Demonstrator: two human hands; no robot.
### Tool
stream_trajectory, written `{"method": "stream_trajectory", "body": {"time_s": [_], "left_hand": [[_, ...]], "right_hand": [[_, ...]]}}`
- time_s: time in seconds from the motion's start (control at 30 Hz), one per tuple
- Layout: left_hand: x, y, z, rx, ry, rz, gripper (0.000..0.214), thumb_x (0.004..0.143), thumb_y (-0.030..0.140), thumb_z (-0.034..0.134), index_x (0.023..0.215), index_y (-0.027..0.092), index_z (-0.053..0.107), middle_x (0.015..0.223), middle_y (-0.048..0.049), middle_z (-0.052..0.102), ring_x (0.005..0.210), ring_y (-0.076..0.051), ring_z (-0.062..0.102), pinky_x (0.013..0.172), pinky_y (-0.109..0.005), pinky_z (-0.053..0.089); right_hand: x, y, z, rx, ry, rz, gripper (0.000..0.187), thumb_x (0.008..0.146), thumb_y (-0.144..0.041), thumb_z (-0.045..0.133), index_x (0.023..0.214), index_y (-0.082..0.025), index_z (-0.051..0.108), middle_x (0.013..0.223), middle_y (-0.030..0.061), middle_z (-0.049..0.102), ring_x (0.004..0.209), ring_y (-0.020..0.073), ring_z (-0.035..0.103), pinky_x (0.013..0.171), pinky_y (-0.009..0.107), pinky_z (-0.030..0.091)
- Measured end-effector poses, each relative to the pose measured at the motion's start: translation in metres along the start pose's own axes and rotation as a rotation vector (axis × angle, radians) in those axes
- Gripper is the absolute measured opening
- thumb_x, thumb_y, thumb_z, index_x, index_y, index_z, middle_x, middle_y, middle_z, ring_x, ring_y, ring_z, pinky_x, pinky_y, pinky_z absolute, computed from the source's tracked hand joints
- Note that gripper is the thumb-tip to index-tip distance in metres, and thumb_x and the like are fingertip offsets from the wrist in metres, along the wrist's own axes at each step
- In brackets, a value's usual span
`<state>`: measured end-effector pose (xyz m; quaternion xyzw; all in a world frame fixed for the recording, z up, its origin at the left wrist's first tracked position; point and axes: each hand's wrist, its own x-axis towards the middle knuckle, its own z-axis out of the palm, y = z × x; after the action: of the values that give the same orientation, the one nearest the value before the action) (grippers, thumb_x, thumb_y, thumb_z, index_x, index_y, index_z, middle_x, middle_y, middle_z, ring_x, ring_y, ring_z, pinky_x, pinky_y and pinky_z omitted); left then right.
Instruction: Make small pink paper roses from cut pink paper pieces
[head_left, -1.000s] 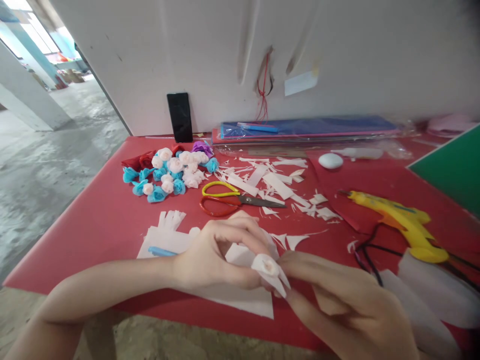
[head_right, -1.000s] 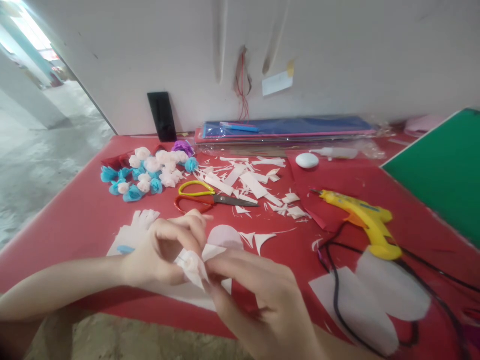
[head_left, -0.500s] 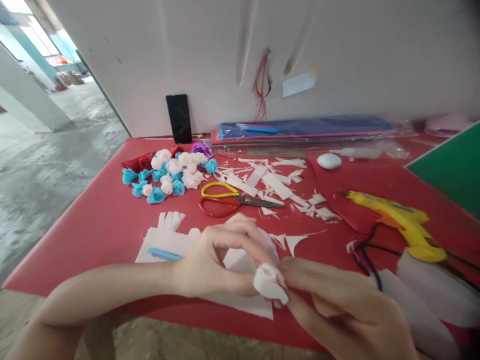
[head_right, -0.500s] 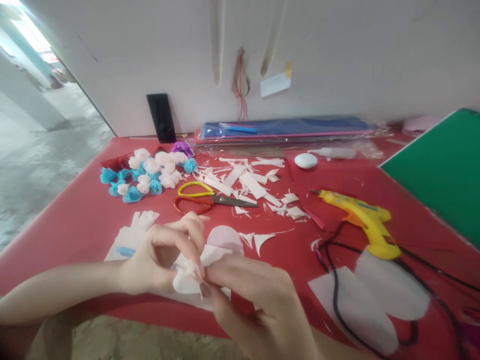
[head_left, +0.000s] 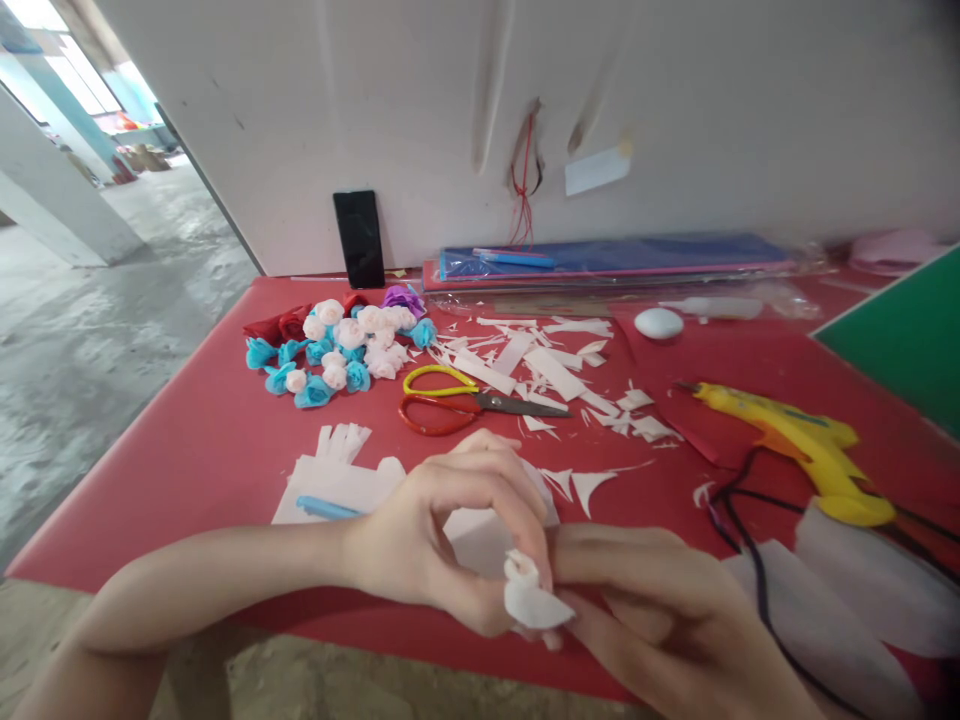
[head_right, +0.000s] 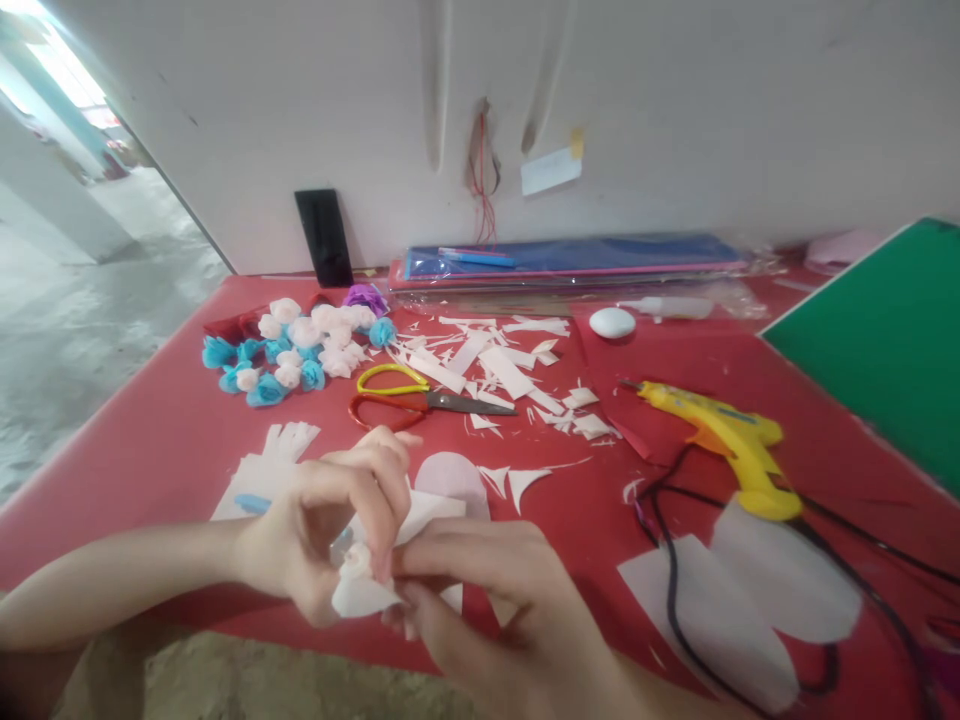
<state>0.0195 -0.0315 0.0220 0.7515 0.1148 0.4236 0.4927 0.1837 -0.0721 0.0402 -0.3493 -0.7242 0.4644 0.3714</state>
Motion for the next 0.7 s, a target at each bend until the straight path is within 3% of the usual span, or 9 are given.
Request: {"method": "stream_trajectory", "body": {"time_s": [0.17,0.3,0.5,0.7], "left_hand": [[0.001,0.0,-0.002,0.0,-0.01,-0.002,0.014,0.063,0.014,0.066,0.064,0.017,0.052,0.067,0.0005,0.056,0.07,-0.012,0.053,0.078,-0.029,0.04],[0.003,0.002,-0.003,-0.007,-0.044,-0.002,0.015,0.066,0.018,0.066,0.062,0.018,0.052,0.067,0.0001,0.057,0.07,-0.012,0.054,0.078,-0.029,0.04],[0.003,0.0,-0.002,-0.002,-0.069,0.01,0.017,0.068,0.022,0.068,0.06,0.017,0.053,0.064,0.0011,0.057,0.067,-0.01,0.053,0.074,-0.026,0.038],[0.005,0.0,-0.002,-0.029,-0.073,0.012,0.023,0.071,0.031,0.067,0.057,0.017,0.054,0.061,0.0013,0.057,0.064,-0.009,0.053,0.074,-0.026,0.038]], "right_hand": [[-0.001,0.011,0.0,0.585,-0.156,0.275,0.019,0.081,-0.022,0.054,0.069,-0.016,0.068,0.058,0.0004,0.064,0.052,0.0071,0.061,0.052,0.013,0.049],[-0.004,0.022,0.002,0.904,-0.243,0.417,0.012,0.077,-0.025,0.062,0.075,-0.017,0.07,0.061,-0.0013,0.066,0.053,0.0042,0.063,0.054,0.01,0.048],[-0.001,0.025,0.004,1.075,-0.298,0.503,0.007,0.066,-0.024,0.071,0.071,-0.019,0.071,0.059,-0.0032,0.068,0.053,0.0054,0.065,0.05,0.01,0.05],[0.0,0.026,0.003,1.082,-0.323,0.531,0.008,0.066,-0.025,0.071,0.068,-0.018,0.071,0.058,-0.0034,0.068,0.047,0.0038,0.063,0.047,0.008,0.048]]}}
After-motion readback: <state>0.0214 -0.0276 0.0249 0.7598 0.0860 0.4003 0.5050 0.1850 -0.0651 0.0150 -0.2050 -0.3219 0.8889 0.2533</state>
